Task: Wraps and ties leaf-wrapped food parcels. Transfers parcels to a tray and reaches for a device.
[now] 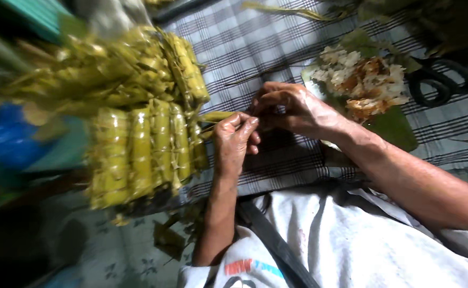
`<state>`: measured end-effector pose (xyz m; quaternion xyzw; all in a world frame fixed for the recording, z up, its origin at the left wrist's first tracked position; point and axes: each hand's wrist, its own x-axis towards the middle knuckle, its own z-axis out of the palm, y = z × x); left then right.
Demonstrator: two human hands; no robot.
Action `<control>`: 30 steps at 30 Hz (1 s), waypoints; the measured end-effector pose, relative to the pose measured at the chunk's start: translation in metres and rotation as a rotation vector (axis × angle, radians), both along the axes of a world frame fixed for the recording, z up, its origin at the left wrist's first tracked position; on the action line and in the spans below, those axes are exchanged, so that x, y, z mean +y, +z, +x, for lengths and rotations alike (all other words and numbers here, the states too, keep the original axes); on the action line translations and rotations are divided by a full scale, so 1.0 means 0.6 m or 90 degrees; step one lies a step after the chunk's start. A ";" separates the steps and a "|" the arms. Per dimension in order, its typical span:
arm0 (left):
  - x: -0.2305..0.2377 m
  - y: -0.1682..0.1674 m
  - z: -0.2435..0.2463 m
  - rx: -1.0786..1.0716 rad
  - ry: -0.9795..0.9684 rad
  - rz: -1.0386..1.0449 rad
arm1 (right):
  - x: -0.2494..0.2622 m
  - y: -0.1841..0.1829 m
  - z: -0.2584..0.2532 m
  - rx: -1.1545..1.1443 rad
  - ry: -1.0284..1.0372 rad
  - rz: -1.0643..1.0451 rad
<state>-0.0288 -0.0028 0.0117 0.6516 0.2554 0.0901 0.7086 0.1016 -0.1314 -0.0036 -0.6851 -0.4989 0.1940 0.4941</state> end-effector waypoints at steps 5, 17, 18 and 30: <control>0.003 -0.004 0.003 0.009 -0.015 0.005 | 0.020 0.034 0.047 -0.006 0.176 -0.209; 0.007 -0.009 0.003 -0.009 -0.038 -0.012 | 0.025 0.059 0.048 -0.194 0.146 -0.247; 0.007 -0.008 0.003 -0.012 -0.036 -0.014 | 0.028 0.062 0.041 -0.217 0.121 -0.260; 0.000 -0.015 -0.013 0.062 -0.035 0.269 | 0.026 0.018 0.060 -0.374 0.069 -0.228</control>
